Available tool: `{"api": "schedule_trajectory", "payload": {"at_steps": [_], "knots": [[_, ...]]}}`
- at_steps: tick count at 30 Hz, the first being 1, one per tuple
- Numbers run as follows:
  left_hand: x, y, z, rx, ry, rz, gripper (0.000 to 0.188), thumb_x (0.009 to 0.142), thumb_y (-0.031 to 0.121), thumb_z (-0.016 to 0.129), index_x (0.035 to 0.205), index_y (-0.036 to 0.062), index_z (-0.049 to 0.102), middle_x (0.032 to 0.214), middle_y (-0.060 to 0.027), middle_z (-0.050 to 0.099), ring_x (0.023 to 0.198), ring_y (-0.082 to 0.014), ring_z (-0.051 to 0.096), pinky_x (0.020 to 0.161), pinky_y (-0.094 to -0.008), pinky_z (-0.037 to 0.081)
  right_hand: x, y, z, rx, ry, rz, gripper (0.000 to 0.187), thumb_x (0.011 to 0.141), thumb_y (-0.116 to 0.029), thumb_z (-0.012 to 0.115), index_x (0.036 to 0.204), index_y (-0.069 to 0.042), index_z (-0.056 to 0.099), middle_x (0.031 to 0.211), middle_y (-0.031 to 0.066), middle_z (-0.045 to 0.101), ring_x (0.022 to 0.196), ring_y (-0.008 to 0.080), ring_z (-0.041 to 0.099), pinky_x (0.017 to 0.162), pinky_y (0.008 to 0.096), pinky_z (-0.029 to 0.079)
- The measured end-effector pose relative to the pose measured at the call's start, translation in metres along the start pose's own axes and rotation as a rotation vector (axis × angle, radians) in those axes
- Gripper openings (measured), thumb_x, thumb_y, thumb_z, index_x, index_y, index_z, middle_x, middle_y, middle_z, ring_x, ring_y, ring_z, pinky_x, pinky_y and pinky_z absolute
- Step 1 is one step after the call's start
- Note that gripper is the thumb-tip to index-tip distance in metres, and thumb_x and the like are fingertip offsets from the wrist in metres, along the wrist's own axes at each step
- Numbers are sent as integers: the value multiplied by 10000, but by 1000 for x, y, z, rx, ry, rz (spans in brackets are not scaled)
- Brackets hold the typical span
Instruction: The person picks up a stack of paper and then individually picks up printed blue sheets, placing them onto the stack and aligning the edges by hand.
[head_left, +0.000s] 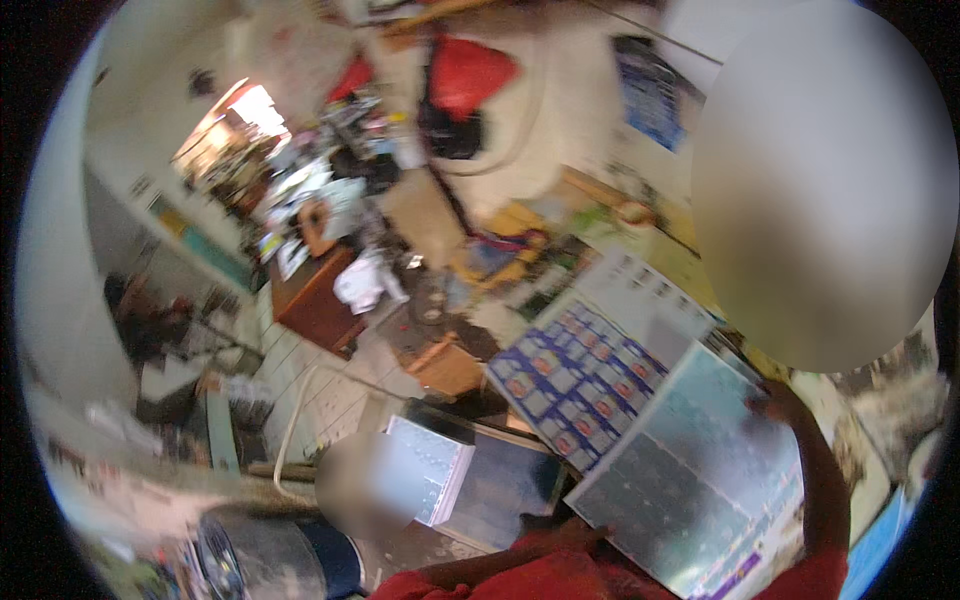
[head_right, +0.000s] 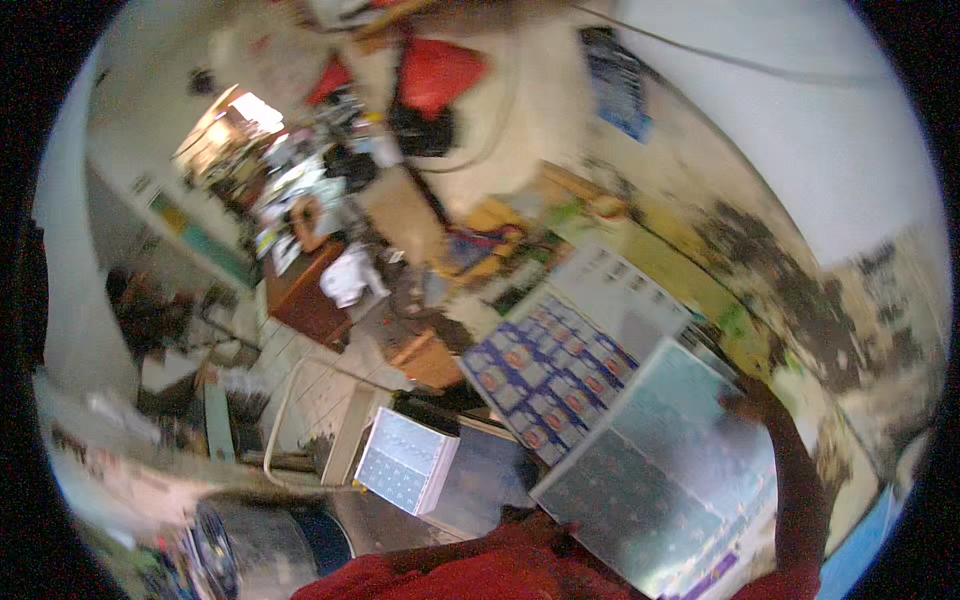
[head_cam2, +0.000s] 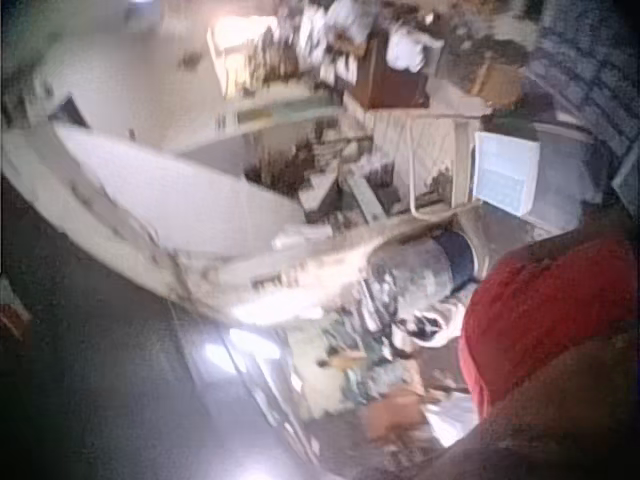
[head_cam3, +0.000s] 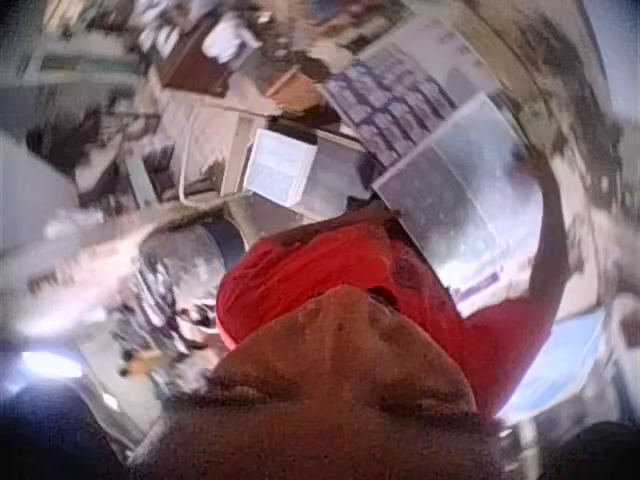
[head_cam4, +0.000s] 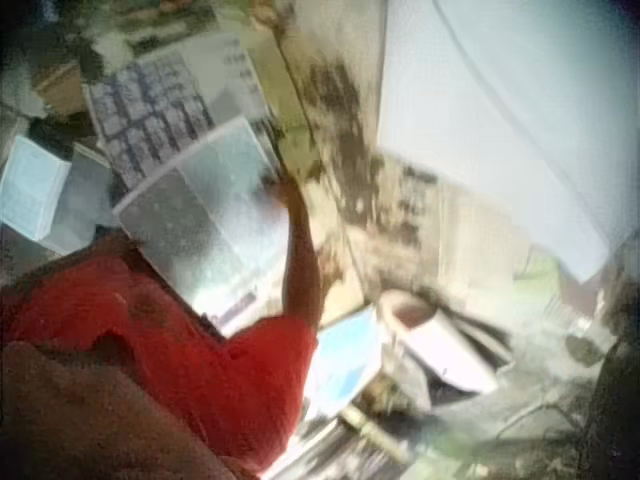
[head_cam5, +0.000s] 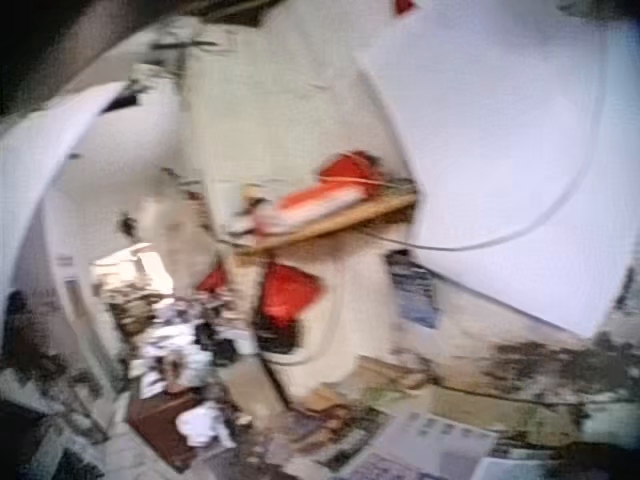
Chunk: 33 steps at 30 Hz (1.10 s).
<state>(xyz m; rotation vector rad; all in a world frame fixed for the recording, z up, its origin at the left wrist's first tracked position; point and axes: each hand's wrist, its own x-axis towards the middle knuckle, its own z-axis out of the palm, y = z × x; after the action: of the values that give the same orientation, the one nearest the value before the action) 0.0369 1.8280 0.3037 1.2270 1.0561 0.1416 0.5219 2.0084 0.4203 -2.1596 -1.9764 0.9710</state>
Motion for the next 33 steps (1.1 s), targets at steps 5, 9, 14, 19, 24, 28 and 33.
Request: {"api": "schedule_trajectory", "payload": {"at_steps": [5,9,14,19,24,28,33], "knots": [[-20,-5,-20,120,78,103,652,950,481,617,1406,34,487,1277,-223,622,1204,-324,583,1021,-424,449,-67,-55,-12,199,352,-46,540,768,-308,799,1154,22,617,1076,174,668,1052,314,616,932,406,470],[-62,120,-57,-53,367,547,516,964,372,630,1319,7,543,1119,-212,679,1038,-308,663,901,-432,520,-179,-77,-34,576,732,67,566,877,-271,714,1325,-4,491,1175,120,566,975,214,552,888,354,457],[-68,284,-101,109,253,820,407,945,332,665,1167,-3,598,972,-168,680,877,-265,674,786,-388,533,-296,-36,-4,954,962,-64,562,983,-265,587,1442,0,399,1360,110,514,1204,224,497,1054,355,363],[-4,265,-83,-65,165,906,298,934,290,687,1075,33,631,910,-75,657,827,-180,625,736,-360,519,-331,-118,46,306,871,759,757,908,-380,674,1480,16,374,1495,186,422,1350,271,416,1127,392,331],[15,252,-46,82,169,657,800,889,506,685,1413,-17,382,1332,-223,501,1237,-329,489,1051,-470,377,-333,-31,99,1069,1172,135,619,923,-368,644,1381,22,499,1387,171,516,1294,272,471,1140,411,303],[41,227,-44,14,280,582,734,948,362,664,1455,-30,306,1360,-197,469,1167,-292,502,1049,-405,376,-315,-62,97,1173,1097,151,664,933,-430,671,1381,11,458,1177,151,620,1113,240,584,966,387,480],[51,271,-22,381,399,760,743,971,364,634,1461,-83,298,1380,-236,476,1182,-298,535,1033,-412,422,-368,-92,92,884,1176,447,764,929,-586,575,1254,100,493,989,321,647,946,392,646,833,450,496]]}}
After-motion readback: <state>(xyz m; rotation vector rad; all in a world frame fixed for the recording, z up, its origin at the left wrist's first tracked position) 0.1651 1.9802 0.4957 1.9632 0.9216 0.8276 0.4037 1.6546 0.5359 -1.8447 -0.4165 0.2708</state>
